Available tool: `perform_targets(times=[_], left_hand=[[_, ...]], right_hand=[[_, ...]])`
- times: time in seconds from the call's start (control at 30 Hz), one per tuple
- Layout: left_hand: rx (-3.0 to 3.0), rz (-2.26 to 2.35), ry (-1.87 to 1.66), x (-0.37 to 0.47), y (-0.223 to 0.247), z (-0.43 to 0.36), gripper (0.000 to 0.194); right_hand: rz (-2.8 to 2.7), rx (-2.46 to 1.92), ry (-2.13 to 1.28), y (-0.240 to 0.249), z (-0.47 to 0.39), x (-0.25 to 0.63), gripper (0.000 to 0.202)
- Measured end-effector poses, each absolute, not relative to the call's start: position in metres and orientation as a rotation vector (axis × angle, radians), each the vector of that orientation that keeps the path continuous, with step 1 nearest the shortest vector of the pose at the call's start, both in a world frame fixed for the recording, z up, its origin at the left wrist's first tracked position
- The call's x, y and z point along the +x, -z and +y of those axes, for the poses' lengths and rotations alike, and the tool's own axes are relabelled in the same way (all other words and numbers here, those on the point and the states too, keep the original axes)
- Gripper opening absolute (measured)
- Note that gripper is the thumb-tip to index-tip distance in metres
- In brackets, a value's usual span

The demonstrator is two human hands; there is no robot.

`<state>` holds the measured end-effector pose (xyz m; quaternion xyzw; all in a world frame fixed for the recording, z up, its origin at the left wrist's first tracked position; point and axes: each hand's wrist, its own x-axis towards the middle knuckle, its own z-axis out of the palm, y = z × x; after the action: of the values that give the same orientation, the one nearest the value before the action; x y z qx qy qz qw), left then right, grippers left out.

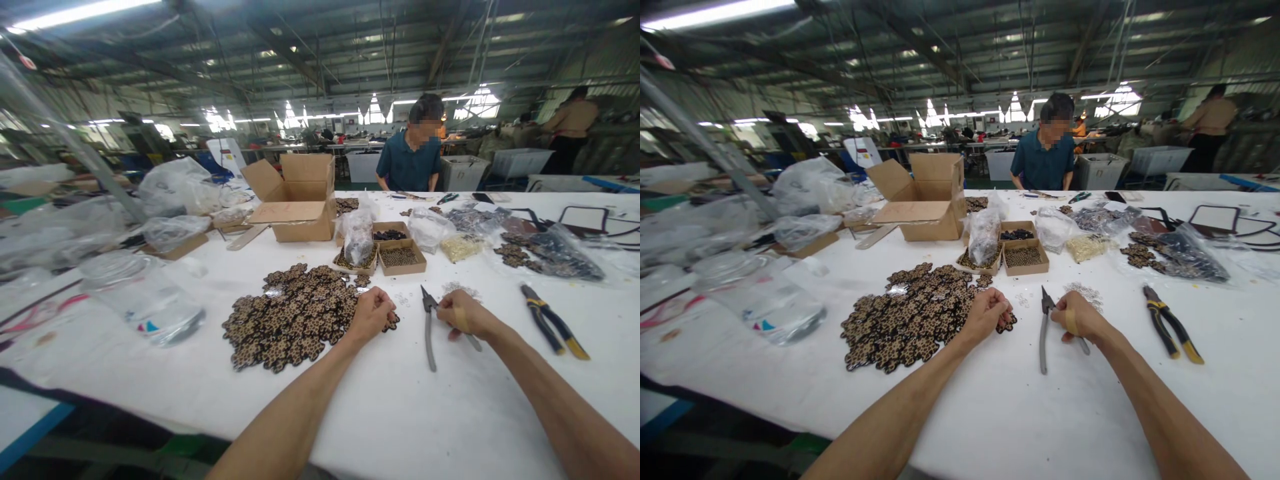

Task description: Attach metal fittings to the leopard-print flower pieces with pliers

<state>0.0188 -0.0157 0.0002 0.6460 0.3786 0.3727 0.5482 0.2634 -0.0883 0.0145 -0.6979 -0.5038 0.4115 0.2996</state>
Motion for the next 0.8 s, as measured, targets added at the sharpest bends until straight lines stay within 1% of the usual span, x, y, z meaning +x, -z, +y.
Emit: perform_targets(times=[0.07, 0.13, 0.2, 0.3, 0.4, 0.47, 0.6, 0.7, 0.8], left_hand=[[1.497, 0.839, -0.831, 0.02, -0.004, -0.02, 0.011], [1.479, 0.793, -0.807, 0.021, -0.007, -0.024, 0.012], [1.459, 0.764, -0.808, 0.021, -0.009, -0.025, 0.013], [1.427, 0.753, -0.847, 0.019, -0.01, -0.021, 0.017], [1.402, 0.765, -0.926, 0.012, -0.012, -0.014, 0.016], [1.405, 0.788, -0.983, 0.005, -0.014, -0.008, 0.015], [1.411, 0.854, -1.078, -0.009, -0.017, 0.0, 0.013], [1.391, 0.855, -1.122, -0.015, -0.018, 0.002, 0.014], [1.385, 0.847, -1.14, -0.017, -0.017, 0.002, 0.016]], right_hand=[[-1.146, -1.693, -1.235, -0.018, -0.086, 0.262, 0.014], [-1.078, -1.567, -1.279, -0.024, -0.087, 0.258, 0.016], [-1.138, -1.54, -1.203, -0.029, -0.089, 0.253, 0.017], [-1.317, -1.632, -1.01, -0.032, -0.094, 0.243, 0.023], [-1.439, -1.622, -0.978, -0.028, -0.098, 0.235, 0.025], [-1.425, -1.561, -1.084, -0.026, -0.1, 0.229, 0.025], [-1.244, -1.325, -1.412, -0.034, -0.108, 0.213, 0.022], [-1.139, -1.174, -1.612, -0.048, -0.118, 0.202, 0.025], [-1.082, -1.076, -1.718, -0.058, -0.125, 0.193, 0.029]])
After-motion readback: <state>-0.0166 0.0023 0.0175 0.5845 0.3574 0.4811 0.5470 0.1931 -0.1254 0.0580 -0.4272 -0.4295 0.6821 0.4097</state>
